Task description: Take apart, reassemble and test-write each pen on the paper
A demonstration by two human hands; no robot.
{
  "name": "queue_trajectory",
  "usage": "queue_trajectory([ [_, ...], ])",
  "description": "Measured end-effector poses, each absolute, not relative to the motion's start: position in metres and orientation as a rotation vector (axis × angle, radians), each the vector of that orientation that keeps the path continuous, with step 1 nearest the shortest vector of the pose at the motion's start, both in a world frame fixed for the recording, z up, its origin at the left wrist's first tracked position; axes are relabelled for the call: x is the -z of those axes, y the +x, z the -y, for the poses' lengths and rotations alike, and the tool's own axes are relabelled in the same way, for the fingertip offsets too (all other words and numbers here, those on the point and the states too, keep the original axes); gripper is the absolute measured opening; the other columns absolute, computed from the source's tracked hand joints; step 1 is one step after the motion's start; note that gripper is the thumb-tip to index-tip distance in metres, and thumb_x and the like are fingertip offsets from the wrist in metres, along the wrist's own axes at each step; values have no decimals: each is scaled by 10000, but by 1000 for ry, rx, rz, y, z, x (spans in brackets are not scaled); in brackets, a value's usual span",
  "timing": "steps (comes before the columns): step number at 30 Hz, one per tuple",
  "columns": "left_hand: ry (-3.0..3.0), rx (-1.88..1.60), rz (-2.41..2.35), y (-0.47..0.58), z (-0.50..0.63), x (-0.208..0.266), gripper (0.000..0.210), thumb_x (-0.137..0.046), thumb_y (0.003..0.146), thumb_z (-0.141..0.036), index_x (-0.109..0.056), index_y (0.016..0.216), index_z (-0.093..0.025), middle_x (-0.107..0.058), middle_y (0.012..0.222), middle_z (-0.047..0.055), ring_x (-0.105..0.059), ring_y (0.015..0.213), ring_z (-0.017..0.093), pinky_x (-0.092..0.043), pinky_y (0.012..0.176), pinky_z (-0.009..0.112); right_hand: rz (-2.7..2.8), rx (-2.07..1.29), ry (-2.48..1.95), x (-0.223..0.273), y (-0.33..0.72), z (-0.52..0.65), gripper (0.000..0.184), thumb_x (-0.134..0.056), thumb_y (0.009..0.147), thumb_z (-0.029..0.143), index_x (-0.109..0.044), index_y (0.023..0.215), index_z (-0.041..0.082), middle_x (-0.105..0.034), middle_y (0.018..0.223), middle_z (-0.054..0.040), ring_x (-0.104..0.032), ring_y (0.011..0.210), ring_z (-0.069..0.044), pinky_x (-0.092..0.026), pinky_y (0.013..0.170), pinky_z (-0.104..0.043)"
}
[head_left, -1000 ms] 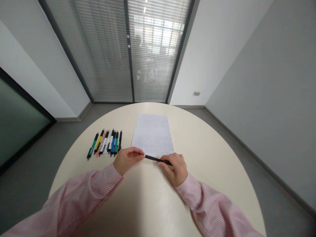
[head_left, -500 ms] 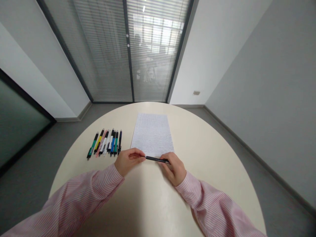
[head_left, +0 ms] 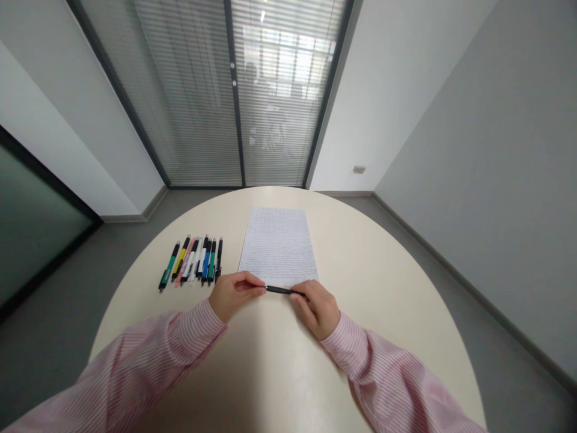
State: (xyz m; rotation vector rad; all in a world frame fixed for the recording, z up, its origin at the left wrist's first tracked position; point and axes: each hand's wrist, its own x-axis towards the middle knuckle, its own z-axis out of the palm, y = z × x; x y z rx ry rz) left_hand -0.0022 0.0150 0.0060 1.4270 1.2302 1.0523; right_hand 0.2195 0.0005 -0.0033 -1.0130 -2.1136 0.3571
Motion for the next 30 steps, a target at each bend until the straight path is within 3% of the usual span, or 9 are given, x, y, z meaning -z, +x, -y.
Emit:
queue_trajectory([
  [3, 1426, -1063, -1217, -2, -15, -4, 192, -741, 589, -278, -676, 694, -132, -695, 693, 58, -643, 664, 162, -536, 651, 251, 2141, -340, -996, 5, 219, -1, 167, -396, 902, 216, -558, 882, 184, -562, 696, -43, -512, 678, -159, -428, 625, -284],
  [9, 1401, -1065, -1196, -3, -16, -2, 211, -738, 587, -280, -667, 707, -122, -700, 715, 64, -653, 686, 166, -542, 689, 265, 2072, -462, -938, 4, 218, 1, 127, -462, 868, 260, -519, 959, 191, -568, 813, -61, -535, 736, -166, -455, 645, -287],
  [14, 1394, -1054, -1187, -1, -15, -4, 210, -743, 571, -279, -663, 685, -122, -695, 695, 61, -650, 670, 164, -545, 674, 263, 2079, -392, -983, 5, 218, -1, 217, -361, 912, 220, -565, 844, 193, -553, 686, -42, -525, 675, -163, -438, 621, -286],
  [20, 1362, -1060, -1196, -2, -16, -4, 217, -743, 563, -276, -665, 690, -118, -700, 713, 67, -656, 681, 165, -546, 687, 262, 2041, -484, -962, 4, 218, 1, 130, -519, 844, 282, -518, 930, 184, -554, 792, -46, -519, 683, -147, -444, 604, -266],
  [27, 1343, -1061, -1199, -1, -16, -5, 222, -750, 557, -276, -664, 690, -121, -701, 706, 67, -654, 673, 163, -546, 672, 256, 2097, -420, -987, 8, 218, -1, 173, -397, 907, 227, -562, 866, 195, -557, 713, -41, -521, 690, -157, -437, 630, -282],
  [30, 1343, -1061, -1197, -2, -16, -4, 225, -748, 565, -283, -665, 698, -122, -704, 712, 69, -656, 672, 163, -547, 670, 257, 2056, -475, -981, 6, 217, -1, 136, -511, 854, 284, -531, 953, 193, -565, 798, -48, -524, 697, -152, -445, 611, -270],
])
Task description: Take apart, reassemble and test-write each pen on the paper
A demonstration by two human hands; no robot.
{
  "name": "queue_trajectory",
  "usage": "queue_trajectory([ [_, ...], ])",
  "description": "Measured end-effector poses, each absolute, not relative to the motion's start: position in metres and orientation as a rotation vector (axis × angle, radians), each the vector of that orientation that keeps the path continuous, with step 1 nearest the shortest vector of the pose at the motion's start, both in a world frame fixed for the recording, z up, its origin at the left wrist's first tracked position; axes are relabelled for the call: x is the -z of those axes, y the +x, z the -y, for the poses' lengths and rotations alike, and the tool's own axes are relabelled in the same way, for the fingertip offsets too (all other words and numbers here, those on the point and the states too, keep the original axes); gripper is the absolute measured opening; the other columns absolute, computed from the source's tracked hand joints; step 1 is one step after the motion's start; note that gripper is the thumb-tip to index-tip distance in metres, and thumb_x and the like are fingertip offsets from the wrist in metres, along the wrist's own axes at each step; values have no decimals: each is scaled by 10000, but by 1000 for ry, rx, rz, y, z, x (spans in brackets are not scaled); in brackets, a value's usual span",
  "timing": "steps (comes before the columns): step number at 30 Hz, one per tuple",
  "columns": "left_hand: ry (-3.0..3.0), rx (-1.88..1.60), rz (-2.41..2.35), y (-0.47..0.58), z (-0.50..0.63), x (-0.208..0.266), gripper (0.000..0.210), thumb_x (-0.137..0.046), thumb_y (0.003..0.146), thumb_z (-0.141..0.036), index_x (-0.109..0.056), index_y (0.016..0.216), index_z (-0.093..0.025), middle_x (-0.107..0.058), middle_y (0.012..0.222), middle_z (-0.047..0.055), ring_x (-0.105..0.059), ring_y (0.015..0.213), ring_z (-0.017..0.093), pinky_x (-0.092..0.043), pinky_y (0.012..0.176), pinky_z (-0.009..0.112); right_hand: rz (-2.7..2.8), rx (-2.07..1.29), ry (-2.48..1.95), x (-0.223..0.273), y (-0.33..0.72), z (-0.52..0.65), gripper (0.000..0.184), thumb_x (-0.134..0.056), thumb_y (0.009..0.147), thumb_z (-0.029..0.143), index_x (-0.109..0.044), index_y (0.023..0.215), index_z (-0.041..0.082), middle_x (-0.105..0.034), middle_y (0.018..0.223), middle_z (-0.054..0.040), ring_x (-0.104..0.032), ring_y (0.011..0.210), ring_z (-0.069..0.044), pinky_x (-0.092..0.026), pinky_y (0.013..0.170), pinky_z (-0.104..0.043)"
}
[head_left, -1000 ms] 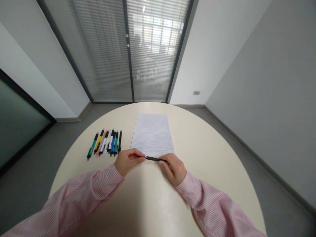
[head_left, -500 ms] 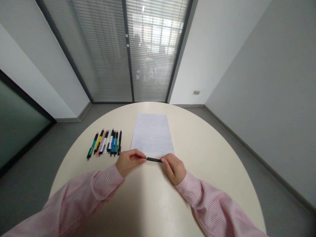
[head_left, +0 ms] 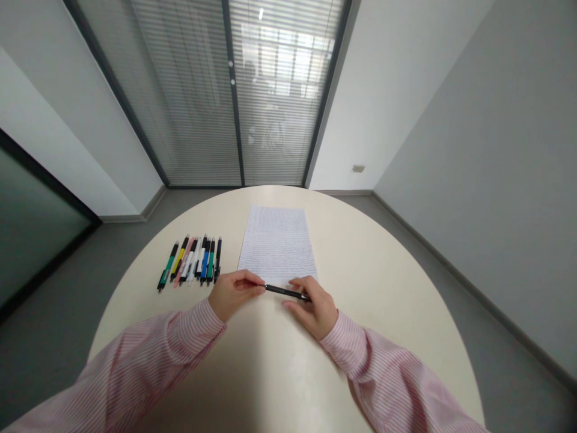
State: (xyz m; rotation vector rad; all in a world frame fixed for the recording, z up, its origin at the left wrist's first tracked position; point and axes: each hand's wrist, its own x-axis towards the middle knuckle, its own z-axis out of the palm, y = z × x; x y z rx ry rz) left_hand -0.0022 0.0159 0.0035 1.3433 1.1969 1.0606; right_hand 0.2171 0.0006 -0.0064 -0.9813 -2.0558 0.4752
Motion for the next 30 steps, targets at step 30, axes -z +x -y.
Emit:
queue_trajectory([
  [30, 1407, -1144, -1177, -7, -18, -2, 244, -728, 622, -303, -656, 757, -113, -704, 768, 86, -666, 720, 179, -558, 709, 281, 1919, -508, -1105, 7, 220, 1, 79, -547, 822, 262, -570, 869, 203, -571, 721, -15, -501, 589, -118, -420, 555, -236],
])
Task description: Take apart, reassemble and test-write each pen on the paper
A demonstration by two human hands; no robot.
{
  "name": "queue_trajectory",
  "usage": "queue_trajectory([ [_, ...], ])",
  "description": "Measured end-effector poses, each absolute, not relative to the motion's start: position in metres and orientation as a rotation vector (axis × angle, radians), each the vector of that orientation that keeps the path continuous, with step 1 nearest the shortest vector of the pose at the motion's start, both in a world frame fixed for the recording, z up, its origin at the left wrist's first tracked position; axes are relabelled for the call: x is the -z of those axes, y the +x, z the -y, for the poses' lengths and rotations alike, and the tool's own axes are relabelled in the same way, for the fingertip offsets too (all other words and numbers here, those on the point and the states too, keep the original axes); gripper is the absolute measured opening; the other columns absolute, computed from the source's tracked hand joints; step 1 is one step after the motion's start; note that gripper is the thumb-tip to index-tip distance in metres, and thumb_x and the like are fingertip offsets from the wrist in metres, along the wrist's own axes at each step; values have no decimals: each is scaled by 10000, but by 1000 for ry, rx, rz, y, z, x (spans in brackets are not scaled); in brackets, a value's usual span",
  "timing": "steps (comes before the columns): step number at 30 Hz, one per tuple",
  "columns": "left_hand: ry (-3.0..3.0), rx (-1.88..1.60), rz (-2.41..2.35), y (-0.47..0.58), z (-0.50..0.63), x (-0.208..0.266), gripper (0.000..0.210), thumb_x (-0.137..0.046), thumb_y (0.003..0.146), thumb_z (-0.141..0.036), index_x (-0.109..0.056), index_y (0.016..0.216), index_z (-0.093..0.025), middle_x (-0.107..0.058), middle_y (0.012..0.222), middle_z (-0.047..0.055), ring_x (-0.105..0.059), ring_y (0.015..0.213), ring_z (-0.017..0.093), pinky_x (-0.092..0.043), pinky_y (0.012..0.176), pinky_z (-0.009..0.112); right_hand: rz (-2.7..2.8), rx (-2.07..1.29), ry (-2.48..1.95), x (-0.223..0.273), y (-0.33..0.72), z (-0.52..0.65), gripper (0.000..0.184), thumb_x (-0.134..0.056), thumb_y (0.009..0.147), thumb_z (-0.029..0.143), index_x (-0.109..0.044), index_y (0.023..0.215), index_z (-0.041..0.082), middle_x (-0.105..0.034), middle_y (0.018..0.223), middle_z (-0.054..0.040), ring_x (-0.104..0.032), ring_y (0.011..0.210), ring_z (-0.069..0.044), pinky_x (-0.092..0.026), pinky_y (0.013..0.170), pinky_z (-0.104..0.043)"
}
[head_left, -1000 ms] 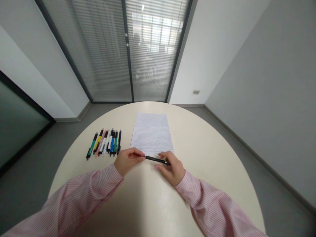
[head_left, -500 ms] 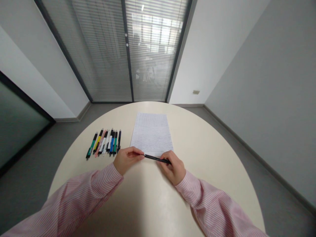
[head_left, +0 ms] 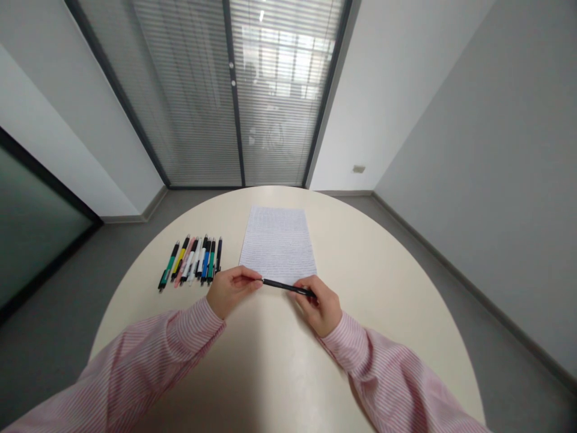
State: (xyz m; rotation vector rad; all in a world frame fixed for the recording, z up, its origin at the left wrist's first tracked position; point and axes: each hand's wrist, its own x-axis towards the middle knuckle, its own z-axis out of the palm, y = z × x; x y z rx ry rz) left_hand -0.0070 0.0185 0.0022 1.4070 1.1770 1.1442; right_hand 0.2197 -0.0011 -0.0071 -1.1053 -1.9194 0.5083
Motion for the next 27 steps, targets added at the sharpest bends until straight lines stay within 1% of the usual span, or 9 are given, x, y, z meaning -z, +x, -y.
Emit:
queue_trajectory([
  [4, 1444, -1166, -1166, -6, -18, -2, 225, -716, 640, -291, -656, 761, -112, -699, 779, 85, -663, 735, 174, -552, 736, 280, 1913, -564, -1094, 5, 222, 1, 103, -560, 818, 271, -616, 855, 192, -609, 710, -28, -525, 595, -127, -424, 570, -251],
  [7, 1430, -1167, -1155, -5, -18, -4, 225, -715, 638, -288, -649, 760, -109, -696, 783, 85, -662, 746, 176, -549, 751, 288, 1782, -677, -1131, 4, 221, -1, 106, -634, 760, 294, -649, 778, 191, -621, 668, -24, -524, 569, -125, -417, 535, -249],
  [12, 1474, -1122, -1112, -2, -12, -8, 228, -707, 652, -291, -635, 762, -104, -681, 770, 80, -649, 730, 167, -547, 734, 287, 1183, -1197, -1002, 0, 216, -6, 219, -696, 687, 380, -638, 776, 188, -506, 534, 42, -367, 394, -64, -332, 373, -207],
  [14, 1575, -1084, -1057, -1, -8, -8, 232, -695, 674, -281, -626, 814, -110, -669, 817, 80, -634, 755, 160, -539, 737, 285, 1019, -1266, -874, -7, 215, -10, 257, -681, 693, 435, -609, 746, 193, -545, 644, 14, -474, 499, -91, -423, 453, -229],
  [16, 1754, -1052, -1024, 0, -4, -6, 228, -671, 704, -257, -615, 882, -126, -653, 842, 68, -614, 759, 145, -525, 729, 275, 905, -1321, -763, -17, 216, -16, 282, -617, 739, 492, -555, 736, 217, -582, 805, -16, -571, 723, -151, -499, 628, -309],
  [18, 1995, -1032, -1002, 1, -3, -2, 152, -608, 754, -220, -616, 887, -146, -640, 814, 51, -590, 735, 130, -503, 701, 257, 803, -1422, -654, -28, 219, -25, 257, -524, 803, 517, -502, 781, 261, -554, 740, 14, -574, 733, -153, -505, 677, -357],
  [22, 2339, -1026, -963, 3, -3, 9, 141, -486, 817, -151, -626, 812, -161, -615, 754, 43, -553, 718, 131, -461, 697, 261, 682, -1520, -496, -38, 226, -48, 303, -441, 827, 564, -497, 792, 268, -312, 498, 81, -361, 422, -89, -438, 480, -228],
  [24, 2410, -1007, -987, 3, -4, 12, 147, -485, 813, -139, -628, 837, -163, -600, 743, 39, -539, 713, 136, -448, 707, 274, 636, -1587, -428, -35, 229, -58, 413, -438, 798, 611, -484, 670, 221, -237, 454, 89, -246, 369, -76, -334, 370, -182],
  [27, 2476, -961, -1008, 3, -4, 14, 158, -500, 798, -131, -629, 881, -170, -587, 743, 35, -523, 727, 150, -432, 714, 290, 520, -1690, -343, -29, 233, -67, 512, -438, 780, 614, -349, 489, 202, -175, 408, 95, -125, 343, -64, -239, 305, -174],
])
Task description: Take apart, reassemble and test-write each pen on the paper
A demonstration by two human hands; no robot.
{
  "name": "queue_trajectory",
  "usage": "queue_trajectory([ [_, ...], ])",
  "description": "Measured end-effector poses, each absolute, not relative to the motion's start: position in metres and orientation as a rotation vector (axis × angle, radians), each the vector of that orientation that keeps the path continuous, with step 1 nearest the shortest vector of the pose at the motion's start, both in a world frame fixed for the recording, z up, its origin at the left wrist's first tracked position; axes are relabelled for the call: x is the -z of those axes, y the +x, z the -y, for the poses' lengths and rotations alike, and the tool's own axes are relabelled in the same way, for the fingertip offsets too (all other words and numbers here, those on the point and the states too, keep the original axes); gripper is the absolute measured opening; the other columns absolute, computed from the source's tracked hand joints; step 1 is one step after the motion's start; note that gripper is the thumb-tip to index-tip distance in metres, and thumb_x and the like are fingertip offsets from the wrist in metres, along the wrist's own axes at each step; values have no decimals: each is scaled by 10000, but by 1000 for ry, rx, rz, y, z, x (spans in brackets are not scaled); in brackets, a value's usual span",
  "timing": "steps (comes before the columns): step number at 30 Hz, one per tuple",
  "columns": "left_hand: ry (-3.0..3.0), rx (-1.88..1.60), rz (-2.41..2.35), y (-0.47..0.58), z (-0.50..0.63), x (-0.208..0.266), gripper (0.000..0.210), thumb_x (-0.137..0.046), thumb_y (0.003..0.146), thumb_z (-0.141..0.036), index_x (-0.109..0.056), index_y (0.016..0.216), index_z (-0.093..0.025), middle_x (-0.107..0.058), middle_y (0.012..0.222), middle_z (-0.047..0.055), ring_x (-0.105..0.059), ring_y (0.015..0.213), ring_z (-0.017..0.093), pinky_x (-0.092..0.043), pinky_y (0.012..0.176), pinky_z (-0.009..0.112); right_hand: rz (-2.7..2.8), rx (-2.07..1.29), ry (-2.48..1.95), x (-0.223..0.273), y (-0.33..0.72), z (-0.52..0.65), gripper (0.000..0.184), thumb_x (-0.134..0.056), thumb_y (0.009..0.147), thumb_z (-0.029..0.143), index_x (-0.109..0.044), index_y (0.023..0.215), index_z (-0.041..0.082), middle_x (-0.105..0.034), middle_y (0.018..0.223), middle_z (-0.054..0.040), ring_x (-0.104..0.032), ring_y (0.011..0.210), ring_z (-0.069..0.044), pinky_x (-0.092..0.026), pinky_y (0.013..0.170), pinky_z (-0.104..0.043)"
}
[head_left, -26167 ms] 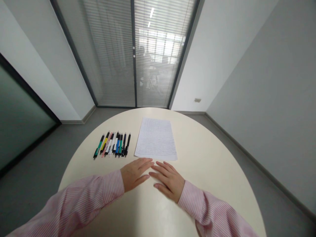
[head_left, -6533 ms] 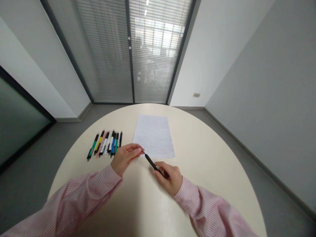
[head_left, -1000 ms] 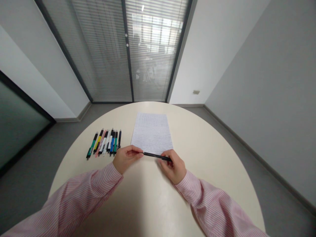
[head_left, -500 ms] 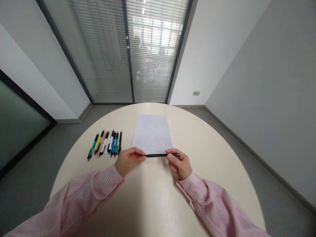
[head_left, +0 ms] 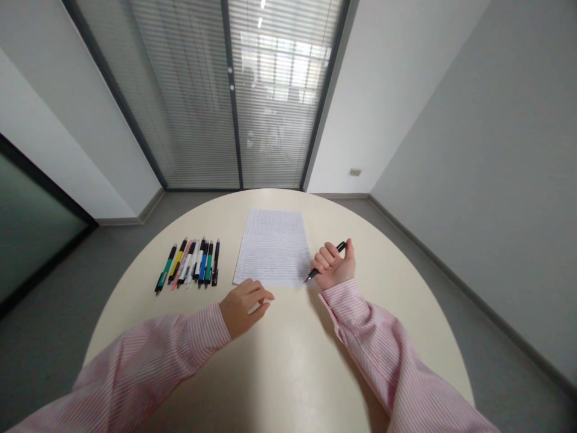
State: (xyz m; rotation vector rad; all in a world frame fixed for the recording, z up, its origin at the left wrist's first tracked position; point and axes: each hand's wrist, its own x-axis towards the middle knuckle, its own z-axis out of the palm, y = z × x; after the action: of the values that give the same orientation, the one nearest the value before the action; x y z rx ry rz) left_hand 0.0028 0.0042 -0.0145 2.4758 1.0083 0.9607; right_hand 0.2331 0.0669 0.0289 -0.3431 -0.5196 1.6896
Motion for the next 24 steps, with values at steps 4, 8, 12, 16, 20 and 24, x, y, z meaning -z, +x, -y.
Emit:
queue_trajectory([
  [4, 2505, -938, -993, 2, -5, 16, 168, -507, 795, -128, -624, 908, -170, -581, 748, 36, -513, 741, 160, -422, 721, 302, 445, -1760, -327, -27, 234, -67, 522, -413, 776, 560, -235, 430, 212, -125, 386, 95, -54, 345, -65, -189, 282, -187],
  [8, 2504, -934, -983, 2, -6, 18, 175, -498, 796, -133, -629, 907, -173, -581, 748, 37, -513, 743, 158, -422, 727, 303, 433, -1779, -353, -28, 234, -65, 531, -399, 770, 562, -196, 421, 218, -95, 387, 99, -25, 349, -64, -165, 280, -190],
  [12, 2468, -914, -1012, 2, -5, 19, 173, -503, 792, -138, -633, 898, -180, -579, 742, 32, -513, 734, 155, -419, 714, 299, 456, -1810, -357, -25, 234, -66, 592, -406, 729, 678, -187, 428, 218, -98, 392, 104, -34, 345, -53, -170, 279, -184],
  [16, 2453, -909, -1014, 2, -5, 19, 177, -503, 792, -130, -632, 902, -180, -578, 741, 29, -512, 733, 155, -417, 718, 299, 452, -1822, -371, -24, 236, -68, 581, -389, 738, 669, -202, 422, 218, -98, 395, 104, -32, 348, -53, -160, 277, -182],
  [20, 2445, -894, -1022, 3, -5, 17, 183, -503, 792, -123, -632, 907, -184, -578, 748, 28, -512, 745, 156, -416, 725, 300, 426, -1838, -395, -25, 236, -67, 543, -358, 765, 591, -244, 390, 216, -81, 390, 100, -19, 348, -59, -143, 269, -188],
  [24, 2480, -913, -1021, 3, -5, 17, 178, -494, 797, -116, -626, 902, -176, -579, 751, 32, -514, 739, 158, -428, 719, 302, 466, -1806, -438, -27, 234, -67, 538, -421, 753, 609, -418, 417, 189, -92, 378, 110, -44, 329, -48, -157, 264, -176],
])
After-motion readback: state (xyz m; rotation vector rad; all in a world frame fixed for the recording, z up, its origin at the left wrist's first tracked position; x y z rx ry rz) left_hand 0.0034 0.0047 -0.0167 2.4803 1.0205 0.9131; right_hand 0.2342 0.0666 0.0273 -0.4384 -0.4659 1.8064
